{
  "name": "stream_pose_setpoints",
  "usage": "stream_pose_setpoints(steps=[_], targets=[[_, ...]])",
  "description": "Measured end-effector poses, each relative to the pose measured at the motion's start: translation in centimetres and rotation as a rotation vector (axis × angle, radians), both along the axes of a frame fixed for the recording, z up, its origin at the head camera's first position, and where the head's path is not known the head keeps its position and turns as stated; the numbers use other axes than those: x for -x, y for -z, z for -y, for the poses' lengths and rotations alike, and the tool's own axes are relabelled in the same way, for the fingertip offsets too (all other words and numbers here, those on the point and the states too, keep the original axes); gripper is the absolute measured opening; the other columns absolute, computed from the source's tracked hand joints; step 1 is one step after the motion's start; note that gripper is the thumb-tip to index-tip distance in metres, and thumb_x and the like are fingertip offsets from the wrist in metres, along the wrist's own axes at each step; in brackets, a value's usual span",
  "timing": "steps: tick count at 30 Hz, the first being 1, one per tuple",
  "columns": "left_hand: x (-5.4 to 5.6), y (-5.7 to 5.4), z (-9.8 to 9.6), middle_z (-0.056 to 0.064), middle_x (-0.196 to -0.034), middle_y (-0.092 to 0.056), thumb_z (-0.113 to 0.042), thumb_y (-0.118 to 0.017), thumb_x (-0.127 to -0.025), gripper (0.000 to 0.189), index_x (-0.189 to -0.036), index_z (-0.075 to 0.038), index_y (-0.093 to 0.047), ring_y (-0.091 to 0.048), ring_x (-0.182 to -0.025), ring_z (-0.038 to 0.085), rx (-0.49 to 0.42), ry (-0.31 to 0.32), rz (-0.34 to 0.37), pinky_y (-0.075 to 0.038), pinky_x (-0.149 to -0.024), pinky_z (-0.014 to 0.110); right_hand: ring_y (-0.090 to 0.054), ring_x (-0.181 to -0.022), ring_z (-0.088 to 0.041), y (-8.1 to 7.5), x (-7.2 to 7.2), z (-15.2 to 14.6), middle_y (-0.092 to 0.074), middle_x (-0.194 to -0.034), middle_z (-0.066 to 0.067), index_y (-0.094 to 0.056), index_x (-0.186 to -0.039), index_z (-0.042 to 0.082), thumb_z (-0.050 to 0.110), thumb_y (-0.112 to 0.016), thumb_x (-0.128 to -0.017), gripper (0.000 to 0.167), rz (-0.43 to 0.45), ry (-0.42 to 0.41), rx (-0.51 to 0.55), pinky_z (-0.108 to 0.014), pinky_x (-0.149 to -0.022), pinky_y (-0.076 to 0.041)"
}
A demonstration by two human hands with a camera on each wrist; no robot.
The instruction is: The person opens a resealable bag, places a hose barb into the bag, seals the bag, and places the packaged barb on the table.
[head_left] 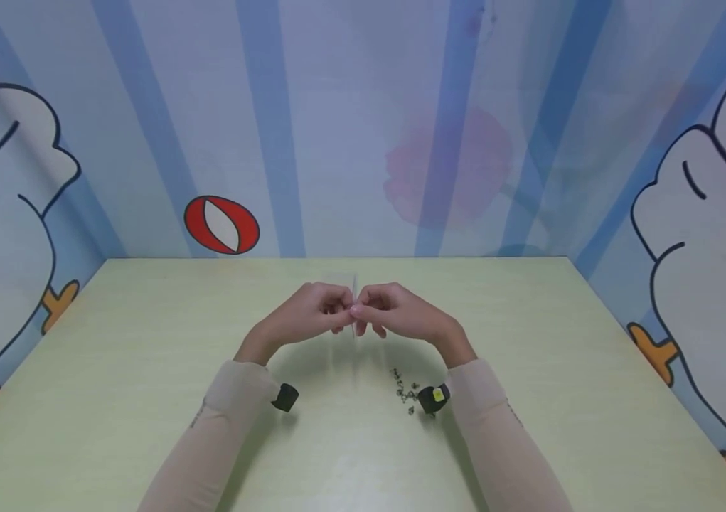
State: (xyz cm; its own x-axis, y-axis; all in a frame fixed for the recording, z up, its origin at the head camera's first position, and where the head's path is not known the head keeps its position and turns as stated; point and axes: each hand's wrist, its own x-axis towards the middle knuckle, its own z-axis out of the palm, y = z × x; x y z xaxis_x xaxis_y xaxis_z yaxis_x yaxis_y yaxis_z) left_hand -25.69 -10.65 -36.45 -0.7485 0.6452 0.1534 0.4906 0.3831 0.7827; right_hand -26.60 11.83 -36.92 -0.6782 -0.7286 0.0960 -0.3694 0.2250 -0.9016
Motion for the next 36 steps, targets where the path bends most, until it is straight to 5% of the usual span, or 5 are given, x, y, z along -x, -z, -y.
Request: stream_pose_setpoints(steps=[3,12,21,36], targets=[[0.0,0.2,0.1,0.005,-0.076,-0.062,-0.017,-0.059,-0.1,0.011,-0.092,-0.011,-0.065,-0.057,-0.073,0.037,0.017,0.013,-0.013,-0.046,-0.065,0.034,-0.043,-0.07,-0.049,0.1,0.0,0.1,-0.066,-0.088,-0.014,-0.063,-0.097,0.008,0.026,-0.054,-0.104,0.022,-0.035,0.014,-0.012,-0.032,-0.062,-0.038],[0.2,0.4,0.7,0.002,-0.09,-0.065,-0.027,-0.061,-0.101,0.012,-0.098,-0.018,-0.068,-0.06,-0.08,0.025,0.04,0.01,-0.024,-0.049,-0.072,0.038,-0.054,-0.068,-0.028,0.2,0.2,0.0,-0.066,-0.093,-0.008,-0.064,-0.098,0.008,0.02,-0.05,-0.106,0.02,-0.066,-0.041,0.018,-0.049,-0.068,-0.045],[0.1,-0.2,1.1,0.005,-0.089,-0.064,-0.025,-0.061,-0.101,0.014,-0.096,-0.014,-0.069,-0.059,-0.084,0.042,-0.035,0.033,0.03,-0.049,-0.075,0.049,-0.051,-0.072,-0.046,-0.6,0.0,-0.4,-0.062,-0.087,-0.012,-0.066,-0.096,0.008,0.022,-0.05,-0.106,0.024,-0.053,-0.018,0.011,-0.041,-0.065,-0.041],[0.1,-0.8,1.7,0.014,-0.084,-0.063,-0.022,-0.06,-0.099,0.014,-0.089,-0.015,-0.066,-0.058,-0.083,0.042,-0.001,-0.033,0.044,-0.046,-0.07,0.037,-0.066,-0.089,-0.044,-0.5,0.4,-1.5,-0.064,-0.079,-0.013,-0.062,-0.086,0.003,0.016,-0.051,-0.104,0.024,-0.028,0.107,-0.04,-0.046,-0.077,-0.044]])
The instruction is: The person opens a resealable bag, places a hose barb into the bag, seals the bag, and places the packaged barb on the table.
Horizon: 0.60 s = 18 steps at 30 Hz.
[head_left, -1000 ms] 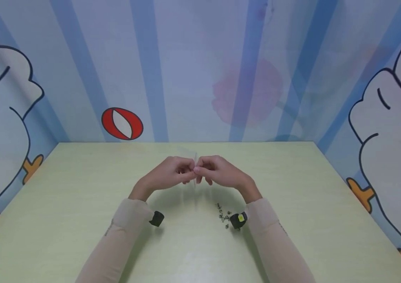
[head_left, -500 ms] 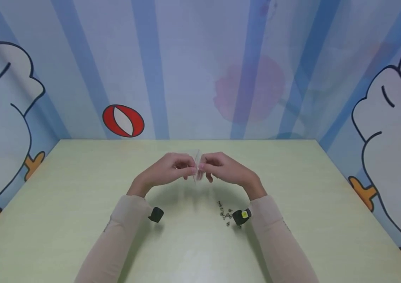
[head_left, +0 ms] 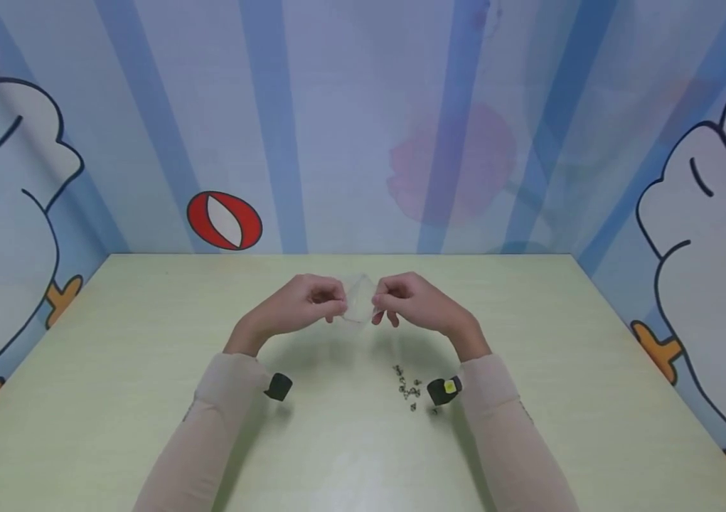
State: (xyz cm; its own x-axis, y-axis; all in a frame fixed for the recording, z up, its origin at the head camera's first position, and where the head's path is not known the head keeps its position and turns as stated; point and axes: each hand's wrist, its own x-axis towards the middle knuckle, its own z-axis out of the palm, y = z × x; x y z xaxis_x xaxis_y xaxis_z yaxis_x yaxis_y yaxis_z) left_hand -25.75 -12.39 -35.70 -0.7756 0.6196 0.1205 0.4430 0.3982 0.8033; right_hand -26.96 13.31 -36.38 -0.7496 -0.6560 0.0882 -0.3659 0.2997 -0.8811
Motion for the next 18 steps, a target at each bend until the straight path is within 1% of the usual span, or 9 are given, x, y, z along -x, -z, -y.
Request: stream_pose_setpoints(steps=[1,4,7,10,12,14,16,18], targets=[[0.0,0.0,0.1,0.013,-0.084,-0.063,-0.022,-0.06,-0.099,0.014,-0.089,-0.015,-0.066,-0.057,-0.083,0.042,0.0,0.0,0.002,-0.045,-0.07,0.037,-0.065,-0.089,-0.045,0.0,0.0,0.0,-0.064,-0.08,-0.015,-0.062,-0.086,0.003,0.016,-0.051,-0.104,0.024,0.004,0.003,0.0,-0.047,-0.077,-0.043],[0.0,0.0,0.1,0.01,-0.081,-0.062,-0.023,-0.06,-0.099,0.015,-0.09,-0.013,-0.067,-0.056,-0.082,0.042,0.007,0.005,0.007,-0.045,-0.069,0.037,-0.064,-0.087,-0.046,0.2,0.1,-0.1,-0.065,-0.084,-0.02,-0.063,-0.088,0.003,0.017,-0.052,-0.104,0.024,0.018,0.003,-0.012,-0.043,-0.074,-0.043],[-0.1,0.0,0.1,0.013,-0.084,-0.063,-0.023,-0.061,-0.1,0.016,-0.091,-0.012,-0.068,-0.058,-0.083,0.042,0.036,0.018,0.021,-0.045,-0.07,0.038,-0.065,-0.086,-0.046,0.4,0.1,0.1,-0.065,-0.087,-0.027,-0.062,-0.091,0.003,0.017,-0.053,-0.103,0.02,0.039,-0.011,-0.028,-0.042,-0.073,-0.043],[-0.1,0.1,-0.1,0.018,-0.089,-0.065,-0.021,-0.061,-0.099,0.015,-0.093,-0.009,-0.068,-0.061,-0.083,0.04,0.075,0.022,0.039,-0.048,-0.073,0.041,-0.065,-0.085,-0.045,0.5,0.1,0.3,-0.065,-0.088,-0.03,-0.061,-0.094,0.005,0.016,-0.053,-0.103,0.016,0.06,-0.04,-0.041,-0.042,-0.075,-0.044],[-0.1,0.3,-0.3,0.019,-0.091,-0.065,-0.017,-0.061,-0.098,0.011,-0.096,-0.008,-0.065,-0.063,-0.081,0.037,0.098,0.017,0.047,-0.051,-0.074,0.043,-0.064,-0.083,-0.047,0.6,0.0,0.4,-0.066,-0.089,-0.03,-0.062,-0.095,0.005,0.016,-0.053,-0.103,0.016,0.067,-0.06,-0.046,-0.04,-0.078,-0.045],[0.0,0.6,-0.6,0.019,-0.09,-0.066,-0.013,-0.059,-0.097,0.007,-0.098,-0.007,-0.059,-0.064,-0.078,0.034,0.105,0.012,0.053,-0.053,-0.074,0.045,-0.061,-0.08,-0.051,0.7,0.0,0.5,-0.068,-0.091,-0.028,-0.063,-0.096,0.004,0.016,-0.053,-0.102,0.016,0.068,-0.076,-0.054,-0.04,-0.077,-0.046],[0.0,0.8,-1.0,0.019,-0.089,-0.067,-0.01,-0.058,-0.095,0.009,-0.101,-0.007,-0.052,-0.065,-0.074,0.032,0.104,0.011,0.047,-0.054,-0.072,0.044,-0.058,-0.078,-0.053,0.7,0.0,0.5,-0.07,-0.092,-0.023,-0.064,-0.098,0.002,0.016,-0.054,-0.102,0.018,0.065,-0.085,-0.063,-0.039,-0.077,-0.047],[0.1,1.0,-1.4,0.019,-0.088,-0.069,-0.008,-0.057,-0.094,0.015,-0.105,-0.007,-0.046,-0.066,-0.072,0.034,0.104,0.013,0.032,-0.053,-0.07,0.041,-0.058,-0.077,-0.053,0.8,0.0,0.5,-0.071,-0.09,-0.018,-0.064,-0.101,-0.001,0.016,-0.054,-0.102,0.02,0.063,-0.093,-0.075,-0.038,-0.076,-0.047]])
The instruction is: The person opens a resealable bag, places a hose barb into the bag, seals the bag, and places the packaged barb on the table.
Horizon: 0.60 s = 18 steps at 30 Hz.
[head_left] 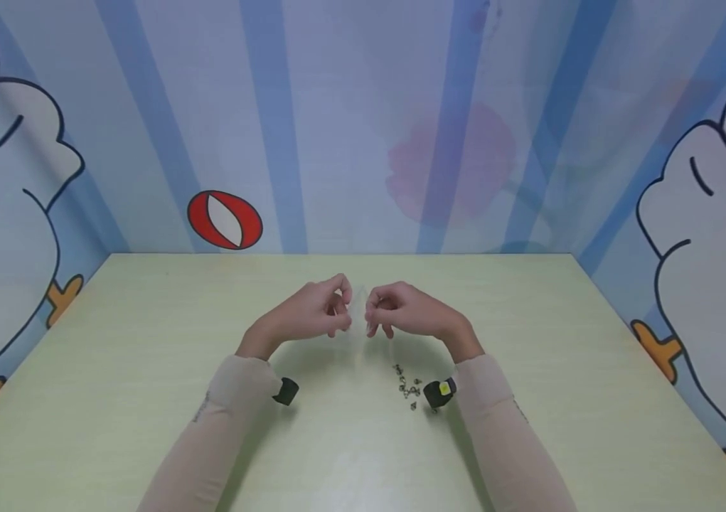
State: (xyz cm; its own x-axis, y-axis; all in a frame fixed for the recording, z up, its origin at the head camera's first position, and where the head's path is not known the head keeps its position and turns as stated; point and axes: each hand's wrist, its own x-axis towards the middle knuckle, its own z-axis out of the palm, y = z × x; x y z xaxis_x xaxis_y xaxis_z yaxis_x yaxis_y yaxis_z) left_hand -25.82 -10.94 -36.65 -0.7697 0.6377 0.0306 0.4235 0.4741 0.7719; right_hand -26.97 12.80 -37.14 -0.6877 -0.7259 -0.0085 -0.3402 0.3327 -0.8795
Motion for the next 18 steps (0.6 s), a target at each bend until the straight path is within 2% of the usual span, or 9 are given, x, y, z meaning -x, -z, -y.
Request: stream_pose_setpoints(steps=[4,9,13,18], targets=[[-0.1,0.1,-0.6,0.017,-0.087,-0.071,-0.007,-0.057,-0.095,0.022,-0.111,-0.008,-0.042,-0.067,-0.071,0.035,0.019,0.027,-0.05,-0.053,-0.068,0.036,-0.059,-0.075,-0.048,0.2,0.0,0.0,-0.072,-0.089,-0.01,-0.065,-0.106,-0.006,0.014,-0.052,-0.101,0.024,0.005,-0.013,-0.022,-0.039,-0.076,-0.049],[-0.3,0.0,-0.7,0.015,-0.094,-0.07,-0.007,-0.053,-0.098,0.015,-0.112,-0.007,-0.054,-0.068,-0.075,0.032,0.073,0.071,-0.073,-0.054,-0.071,0.035,-0.059,-0.068,-0.036,0.6,0.2,-0.3,-0.072,-0.088,-0.01,-0.066,-0.104,-0.007,0.014,-0.053,-0.101,0.025,0.018,-0.019,-0.051,-0.043,-0.07,-0.047],[-0.2,0.0,-0.6,0.011,-0.093,-0.069,-0.008,-0.054,-0.097,0.016,-0.107,-0.007,-0.066,-0.066,-0.076,0.026,0.113,0.083,-0.079,-0.054,-0.07,0.034,-0.052,-0.06,-0.025,0.9,0.4,-0.5,-0.071,-0.082,-0.011,-0.069,-0.103,-0.004,0.015,-0.056,-0.1,0.024,0.039,-0.001,-0.103,-0.035,-0.061,-0.041],[0.0,0.3,-0.6,-0.003,-0.088,-0.069,-0.015,-0.065,-0.096,0.009,-0.097,-0.011,-0.073,-0.064,-0.078,0.016,0.152,0.089,-0.095,-0.053,-0.071,0.032,-0.044,-0.055,-0.016,1.3,0.6,-0.7,-0.068,-0.075,-0.009,-0.071,-0.097,0.001,0.018,-0.06,-0.1,0.021,0.034,0.002,-0.189,-0.027,-0.055,-0.035]])
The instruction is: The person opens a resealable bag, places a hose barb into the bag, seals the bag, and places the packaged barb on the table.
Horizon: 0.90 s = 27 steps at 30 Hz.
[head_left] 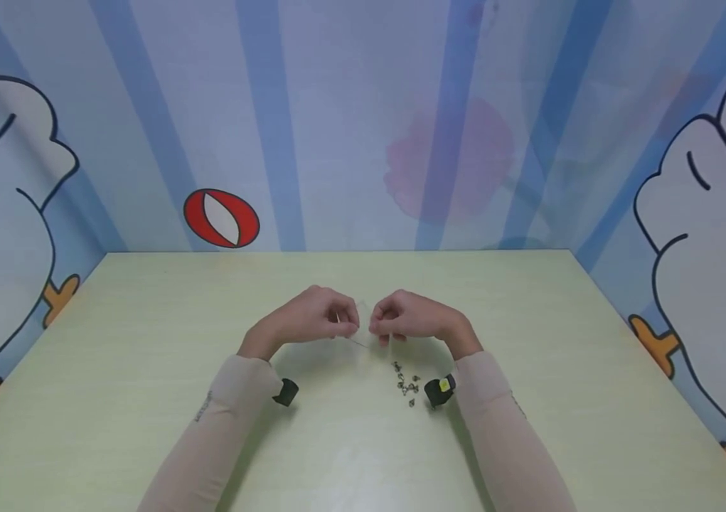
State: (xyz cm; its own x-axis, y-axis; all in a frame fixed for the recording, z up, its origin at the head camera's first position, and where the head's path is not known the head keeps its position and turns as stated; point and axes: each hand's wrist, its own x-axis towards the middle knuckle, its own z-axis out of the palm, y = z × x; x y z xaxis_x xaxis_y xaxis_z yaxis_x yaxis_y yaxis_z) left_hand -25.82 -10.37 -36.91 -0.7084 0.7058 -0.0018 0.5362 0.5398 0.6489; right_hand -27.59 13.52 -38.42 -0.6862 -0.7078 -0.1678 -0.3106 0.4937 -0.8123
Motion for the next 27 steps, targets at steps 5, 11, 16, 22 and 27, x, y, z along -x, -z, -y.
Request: stream_pose_setpoints(steps=[5,11,16,22,27], targets=[[0.2,0.7,0.0,-0.009,-0.082,-0.069,-0.018,-0.071,-0.093,0.005,-0.089,-0.019,-0.073,-0.063,-0.076,0.013,0.036,-0.002,0.043,-0.051,-0.073,0.032,-0.044,-0.059,-0.013,0.5,0.2,0.0,-0.067,-0.075,-0.006,-0.071,-0.092,0.007,0.017,-0.062,-0.099,0.015,-0.038,-0.016,-0.08,-0.028,-0.059,-0.037],[0.5,1.6,0.1,-0.008,-0.081,-0.068,-0.018,-0.074,-0.092,0.005,-0.087,-0.018,-0.072,-0.061,-0.075,0.012,0.066,0.031,0.048,-0.05,-0.073,0.03,-0.049,-0.066,-0.011,1.3,0.3,0.5,-0.065,-0.074,0.0,-0.071,-0.088,0.011,0.016,-0.067,-0.096,0.011,-0.082,-0.023,-0.146,-0.026,-0.066,-0.04],[0.6,2.1,0.1,-0.009,-0.081,-0.066,-0.02,-0.076,-0.09,0.006,-0.086,-0.02,-0.072,-0.059,-0.077,0.012,0.108,0.037,0.037,-0.049,-0.073,0.029,-0.052,-0.071,-0.01,1.5,0.2,0.8,-0.063,-0.078,0.004,-0.071,-0.085,0.013,0.018,-0.07,-0.094,0.009,-0.12,-0.024,-0.213,-0.026,-0.07,-0.043],[0.4,2.4,0.0,-0.006,-0.077,-0.062,-0.02,-0.076,-0.09,0.009,-0.086,-0.021,-0.068,-0.055,-0.073,0.012,0.181,0.028,0.024,-0.045,-0.07,0.029,-0.052,-0.072,-0.01,1.7,0.0,0.9,-0.061,-0.077,0.005,-0.069,-0.082,0.015,0.018,-0.072,-0.092,0.011,-0.131,-0.028,-0.267,-0.027,-0.072,-0.043],[0.4,2.5,-0.1,-0.004,-0.076,-0.061,-0.022,-0.078,-0.089,0.011,-0.087,-0.021,-0.067,-0.054,-0.071,0.012,0.204,0.019,0.044,-0.044,-0.069,0.029,-0.051,-0.07,-0.01,1.6,-0.2,0.9,-0.061,-0.076,0.004,-0.067,-0.081,0.014,0.018,-0.072,-0.091,0.013,-0.134,-0.021,-0.298,-0.027,-0.07,-0.043]])
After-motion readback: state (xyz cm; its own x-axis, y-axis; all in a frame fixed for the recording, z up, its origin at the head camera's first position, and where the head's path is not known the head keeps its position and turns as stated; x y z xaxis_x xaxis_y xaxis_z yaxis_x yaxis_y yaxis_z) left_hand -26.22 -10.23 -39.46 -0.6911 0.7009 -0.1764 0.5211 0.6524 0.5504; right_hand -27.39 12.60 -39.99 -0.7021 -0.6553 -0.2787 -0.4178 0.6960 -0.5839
